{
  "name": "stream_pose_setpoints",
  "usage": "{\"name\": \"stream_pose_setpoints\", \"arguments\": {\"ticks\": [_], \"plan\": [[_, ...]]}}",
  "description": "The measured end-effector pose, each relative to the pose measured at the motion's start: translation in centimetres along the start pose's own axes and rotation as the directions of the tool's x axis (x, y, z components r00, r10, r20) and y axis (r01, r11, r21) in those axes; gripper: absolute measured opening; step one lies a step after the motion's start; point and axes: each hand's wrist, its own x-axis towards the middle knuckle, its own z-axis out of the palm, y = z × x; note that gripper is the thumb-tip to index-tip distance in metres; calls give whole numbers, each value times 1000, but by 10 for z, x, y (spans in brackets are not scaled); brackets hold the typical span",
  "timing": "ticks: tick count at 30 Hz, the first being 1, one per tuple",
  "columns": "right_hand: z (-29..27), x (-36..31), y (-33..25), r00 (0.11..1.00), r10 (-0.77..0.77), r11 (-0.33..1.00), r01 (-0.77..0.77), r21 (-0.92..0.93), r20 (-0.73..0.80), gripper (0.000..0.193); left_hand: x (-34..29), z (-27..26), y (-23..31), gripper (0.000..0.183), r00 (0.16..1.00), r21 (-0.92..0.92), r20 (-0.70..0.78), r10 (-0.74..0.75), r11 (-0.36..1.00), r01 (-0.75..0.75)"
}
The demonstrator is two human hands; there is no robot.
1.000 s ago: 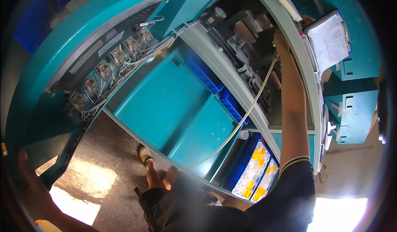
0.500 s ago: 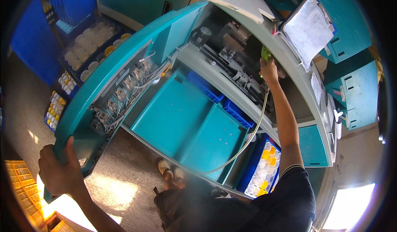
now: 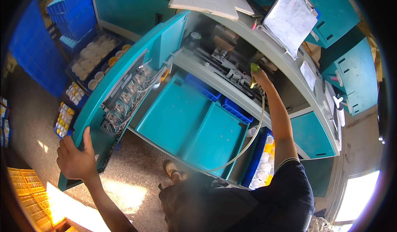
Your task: The person stacks white and yellow plastic tubes into a blue tray, then uses a handheld device to treat the tubes. They carry the tray to a machine, refill trays with white pellets from large sacks, and return to the machine to operate it. The person also uses a green tool to clean the machine's interior.
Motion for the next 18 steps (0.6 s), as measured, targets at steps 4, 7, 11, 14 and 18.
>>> {"name": "stream_pose_setpoints", "arguments": {"ticks": [4, 7, 11, 14, 18], "plan": [[1, 8, 27, 994, 44, 995, -51, -81, -96, 34, 0, 0, 0, 52, 1000, 6, -27, 13, 1000, -13], [4, 17, 40, 972, 45, 970, -98, -224, -231, 34, 0, 0, 1, 52, 999, 0, -31, 15, 1000, -15], [12, 16, 32, 996, -12, 999, 7, -53, -86, 40, 0, -1, 2, 52, 1000, 13, -4, 4, 1000, -4], [32, 3, 4, 990, -53, 966, 17, -258, -132, 46, -1, -3, 3, 52, 1000, 19, -5, 0, 1000, 0], [69, -20, -55, 949, -241, 817, 86, -570, -202, 45, -3, -5, 4, 52, 1000, 12, -30, 6, 1000, -5]]}}
